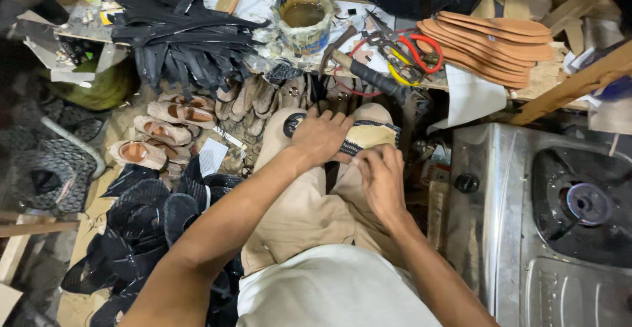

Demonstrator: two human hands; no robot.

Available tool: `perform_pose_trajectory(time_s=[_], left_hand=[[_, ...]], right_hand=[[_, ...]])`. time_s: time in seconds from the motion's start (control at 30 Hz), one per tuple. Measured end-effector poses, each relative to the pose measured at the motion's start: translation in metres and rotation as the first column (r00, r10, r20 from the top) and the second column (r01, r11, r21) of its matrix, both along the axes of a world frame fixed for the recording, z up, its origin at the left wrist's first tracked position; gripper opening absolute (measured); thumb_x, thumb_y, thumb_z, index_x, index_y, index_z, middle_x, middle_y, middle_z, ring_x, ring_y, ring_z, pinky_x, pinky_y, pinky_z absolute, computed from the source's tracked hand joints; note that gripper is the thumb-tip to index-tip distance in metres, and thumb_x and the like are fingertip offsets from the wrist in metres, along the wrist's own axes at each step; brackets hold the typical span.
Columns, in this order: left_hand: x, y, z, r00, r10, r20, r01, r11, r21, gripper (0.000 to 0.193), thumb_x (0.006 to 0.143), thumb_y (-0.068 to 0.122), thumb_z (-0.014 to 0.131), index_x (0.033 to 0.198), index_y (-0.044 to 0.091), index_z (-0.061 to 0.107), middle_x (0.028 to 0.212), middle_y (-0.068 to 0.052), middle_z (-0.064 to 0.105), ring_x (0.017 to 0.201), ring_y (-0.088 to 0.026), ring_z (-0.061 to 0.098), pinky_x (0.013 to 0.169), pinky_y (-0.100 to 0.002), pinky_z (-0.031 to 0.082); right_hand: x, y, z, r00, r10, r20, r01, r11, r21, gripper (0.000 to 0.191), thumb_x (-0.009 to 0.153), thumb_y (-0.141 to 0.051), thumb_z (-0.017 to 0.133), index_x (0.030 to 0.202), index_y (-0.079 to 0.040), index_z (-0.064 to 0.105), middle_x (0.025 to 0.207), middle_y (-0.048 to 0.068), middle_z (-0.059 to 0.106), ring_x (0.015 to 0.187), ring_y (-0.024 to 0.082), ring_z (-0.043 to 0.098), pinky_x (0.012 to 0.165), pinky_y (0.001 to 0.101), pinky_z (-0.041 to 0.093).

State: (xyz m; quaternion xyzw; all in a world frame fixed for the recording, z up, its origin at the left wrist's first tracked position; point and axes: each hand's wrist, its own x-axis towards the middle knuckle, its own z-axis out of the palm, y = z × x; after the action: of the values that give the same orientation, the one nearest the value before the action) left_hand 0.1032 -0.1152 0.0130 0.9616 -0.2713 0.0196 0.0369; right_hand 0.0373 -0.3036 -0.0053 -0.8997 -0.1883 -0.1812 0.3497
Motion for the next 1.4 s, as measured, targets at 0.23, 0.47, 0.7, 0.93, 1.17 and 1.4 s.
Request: perform_pose_trajectory(time_s=[0.23,0.47,0.7,0.93,1.17,1.4], left_hand=[[-0.004,-0.003,0.003,1.0,0.024,-0.013,-0.024,1.0,-0.018,0.1,0.063,0.069,0.081,0.137,0.007,0.054,0.112,-0.009,0.066,0.107,-0.03,0.063,0.095,-0.054,0.044],[-0.004,-0.001,0.011,1.0,0.002,-0.02,-0.003,1.0,-0.03,0.102,0.06,0.07,0.081,0.137,0.009,0.054,0.11,-0.009,0.066,0.104,-0.03,0.064,0.093,-0.054,0.044],[0.003,0.009,0.019,0.984,0.062,-0.166,-0.068,0.997,-0.029,0.092,0.069,0.071,0.079,0.134,0.01,0.055,0.12,-0.009,0.065,0.113,-0.032,0.061,0.094,-0.051,0.045],[0.004,0.001,0.012,0.99,0.037,-0.133,-0.04,0.999,-0.021,0.093,0.068,0.066,0.08,0.138,0.01,0.054,0.121,-0.009,0.065,0.115,-0.031,0.061,0.093,-0.051,0.046],[0.009,0.002,0.012,0.991,0.024,-0.135,-0.026,0.999,-0.018,0.098,0.065,0.068,0.081,0.138,0.009,0.052,0.123,-0.009,0.063,0.114,-0.03,0.06,0.091,-0.052,0.044],[0.005,0.008,0.014,0.976,0.006,-0.219,-0.037,0.99,-0.136,0.092,0.074,0.073,0.075,0.139,0.01,0.055,0.124,-0.01,0.066,0.117,-0.034,0.06,0.097,-0.052,0.044]], right_hand=[[0.002,-0.005,-0.004,1.0,-0.029,-0.009,0.029,0.998,-0.062,0.018,0.085,0.001,0.073,0.103,-0.003,0.07,0.106,0.014,0.061,0.098,0.034,0.056,0.084,0.0415,0.048],[0.026,-0.021,-0.009,0.907,0.233,-0.349,-0.141,0.953,0.27,0.008,0.091,-0.004,0.071,0.098,-0.004,0.067,0.093,0.007,0.053,0.089,0.024,0.051,0.084,0.0357,0.044],[0.012,-0.028,0.007,0.936,0.201,-0.287,-0.122,0.955,0.27,0.029,0.096,-0.014,0.063,0.124,-0.01,0.064,0.112,0.006,0.054,0.108,0.022,0.056,0.095,0.0361,0.046],[0.009,-0.001,0.001,0.979,0.03,0.201,0.0,0.989,-0.149,0.03,0.086,-0.012,0.079,0.115,-0.01,0.075,0.11,0.006,0.063,0.107,0.028,0.057,0.094,0.0423,0.035],[0.017,-0.004,0.0,0.987,0.113,0.116,-0.113,0.994,-0.008,0.014,0.088,-0.003,0.075,0.1,-0.011,0.074,0.098,0.001,0.066,0.097,0.022,0.058,0.088,0.0388,0.032],[0.043,-0.015,0.005,0.966,0.253,-0.059,-0.249,0.966,0.07,0.009,0.095,-0.004,0.071,0.102,-0.009,0.067,0.098,0.007,0.063,0.1,0.028,0.057,0.09,0.0394,0.039]])
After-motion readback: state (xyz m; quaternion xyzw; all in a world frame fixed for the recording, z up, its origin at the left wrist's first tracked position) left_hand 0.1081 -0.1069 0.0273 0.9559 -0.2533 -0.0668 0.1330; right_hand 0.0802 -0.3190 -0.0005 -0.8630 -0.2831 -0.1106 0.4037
